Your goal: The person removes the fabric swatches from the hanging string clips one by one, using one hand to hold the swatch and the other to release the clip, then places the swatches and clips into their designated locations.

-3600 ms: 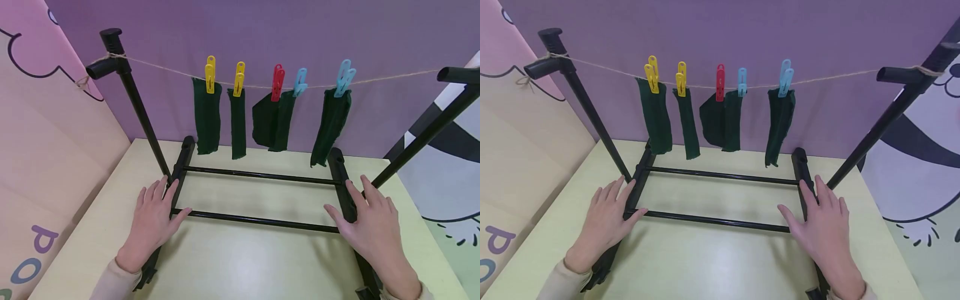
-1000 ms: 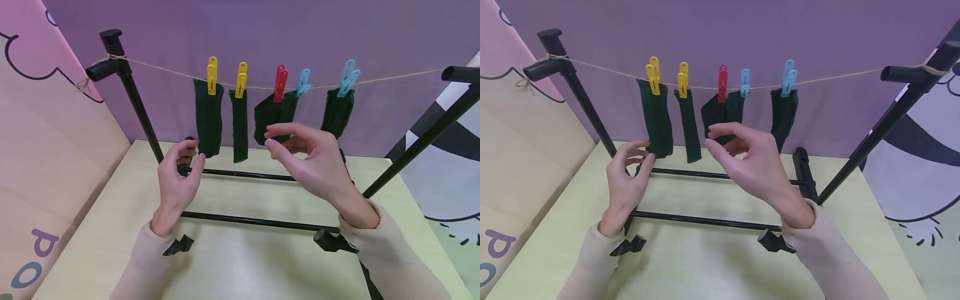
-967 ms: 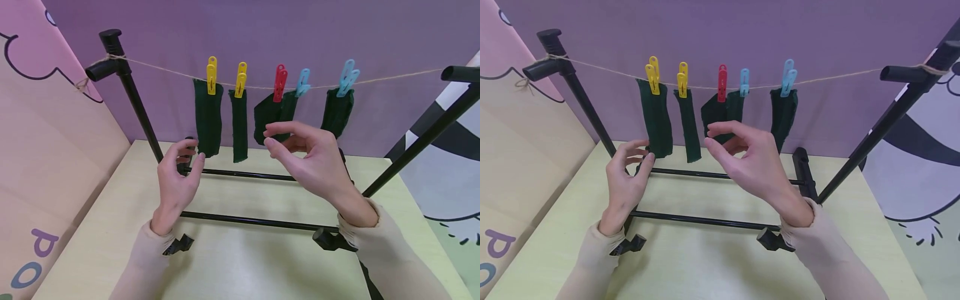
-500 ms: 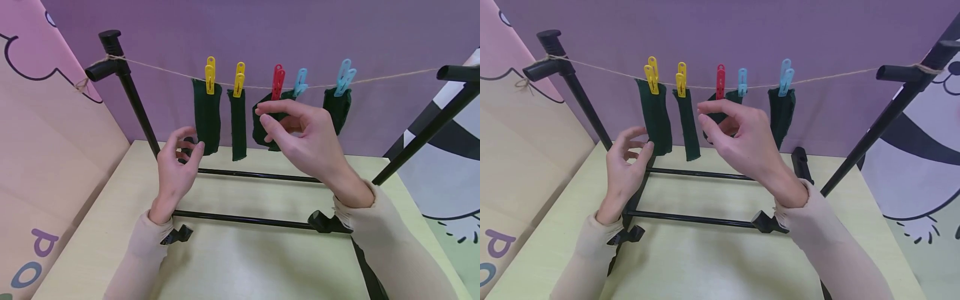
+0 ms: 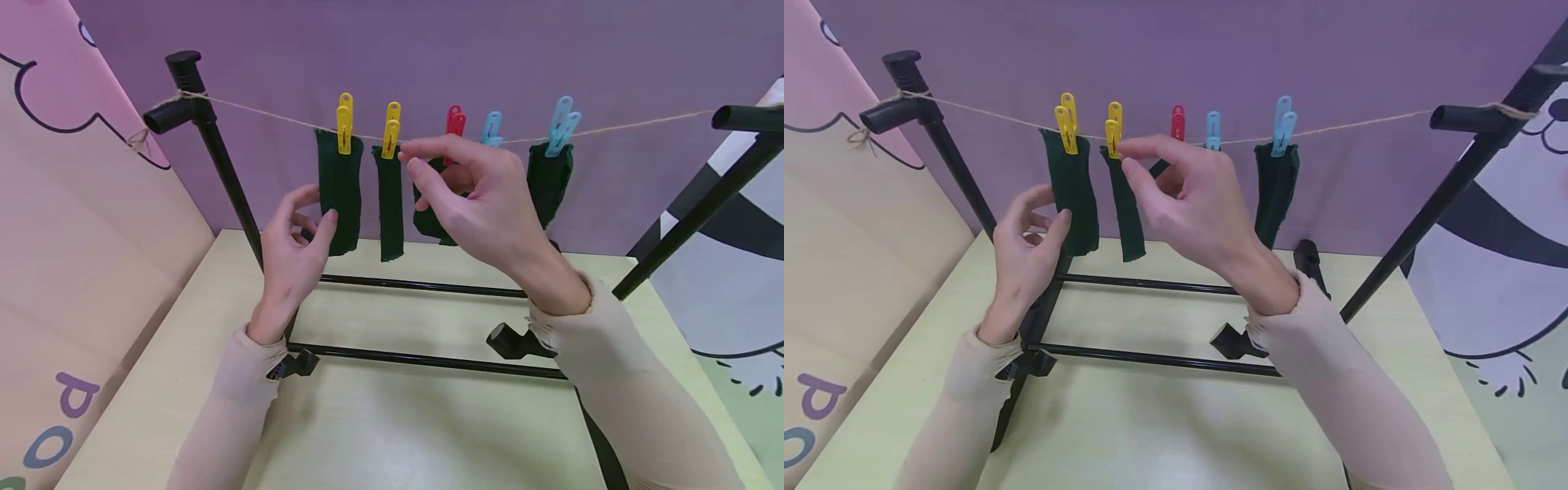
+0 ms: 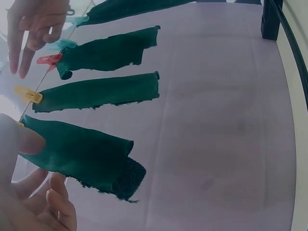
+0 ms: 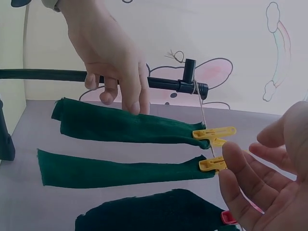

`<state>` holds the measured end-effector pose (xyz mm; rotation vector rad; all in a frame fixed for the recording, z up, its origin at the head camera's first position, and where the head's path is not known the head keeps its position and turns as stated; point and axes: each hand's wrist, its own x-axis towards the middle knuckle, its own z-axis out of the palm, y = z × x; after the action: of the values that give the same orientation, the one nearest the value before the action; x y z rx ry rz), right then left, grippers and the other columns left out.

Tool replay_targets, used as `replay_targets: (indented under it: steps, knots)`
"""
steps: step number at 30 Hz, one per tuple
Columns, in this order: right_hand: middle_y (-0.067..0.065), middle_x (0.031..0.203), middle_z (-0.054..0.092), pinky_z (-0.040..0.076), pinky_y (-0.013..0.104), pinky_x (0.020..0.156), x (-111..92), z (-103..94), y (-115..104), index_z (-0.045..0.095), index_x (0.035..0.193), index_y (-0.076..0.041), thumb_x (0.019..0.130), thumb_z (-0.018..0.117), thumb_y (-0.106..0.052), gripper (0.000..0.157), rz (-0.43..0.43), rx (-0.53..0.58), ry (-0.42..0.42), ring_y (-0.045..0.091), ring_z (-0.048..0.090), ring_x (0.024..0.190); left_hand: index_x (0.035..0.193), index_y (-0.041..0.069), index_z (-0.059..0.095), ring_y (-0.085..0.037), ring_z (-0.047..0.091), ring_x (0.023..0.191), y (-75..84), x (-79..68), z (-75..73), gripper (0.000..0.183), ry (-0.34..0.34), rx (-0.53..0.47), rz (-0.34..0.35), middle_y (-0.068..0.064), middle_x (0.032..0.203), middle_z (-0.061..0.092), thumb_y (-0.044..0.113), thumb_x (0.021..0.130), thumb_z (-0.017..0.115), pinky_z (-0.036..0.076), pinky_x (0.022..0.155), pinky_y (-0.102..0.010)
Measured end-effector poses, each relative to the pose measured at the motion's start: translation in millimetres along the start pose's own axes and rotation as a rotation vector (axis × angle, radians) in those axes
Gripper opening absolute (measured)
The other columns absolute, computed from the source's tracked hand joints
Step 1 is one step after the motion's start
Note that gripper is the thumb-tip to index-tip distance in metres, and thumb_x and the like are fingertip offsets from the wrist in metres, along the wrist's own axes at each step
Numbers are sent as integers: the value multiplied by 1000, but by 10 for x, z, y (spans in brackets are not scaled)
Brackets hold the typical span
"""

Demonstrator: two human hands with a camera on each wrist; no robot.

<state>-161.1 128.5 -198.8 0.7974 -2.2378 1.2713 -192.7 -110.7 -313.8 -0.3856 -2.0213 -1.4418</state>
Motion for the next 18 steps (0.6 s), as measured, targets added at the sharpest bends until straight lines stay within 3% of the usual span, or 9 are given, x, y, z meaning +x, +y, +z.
replay_targets:
  steps: [4,8,12,18]
  knots:
    - [2,98,78,30,26,45,33,2,-18,78,125,-12,106,62,-14,25,-1,-9,1,10,71,69,139,4,64,-12,56,75,6,54,7,39,-15,11,12,-14,129,72,15,102,69,43,58,-22]
    - [3,96,78,34,26,46,65,6,-31,77,126,-11,105,64,-14,25,-21,-20,6,9,70,66,139,4,64,-13,56,76,12,82,2,38,-27,8,-2,-15,127,72,15,103,69,43,57,-21]
    - [3,111,81,44,25,52,125,27,-76,77,128,-11,105,66,-18,27,-22,-23,3,6,72,69,138,3,65,-14,56,78,17,103,8,36,-32,-27,-25,-15,124,72,15,103,68,45,59,-23]
    - [3,121,79,46,24,53,239,95,-163,78,127,-13,104,67,-20,26,2,34,-3,8,75,71,132,1,69,-14,56,74,23,137,36,30,-42,-84,-51,-17,116,72,13,105,65,47,64,-25]
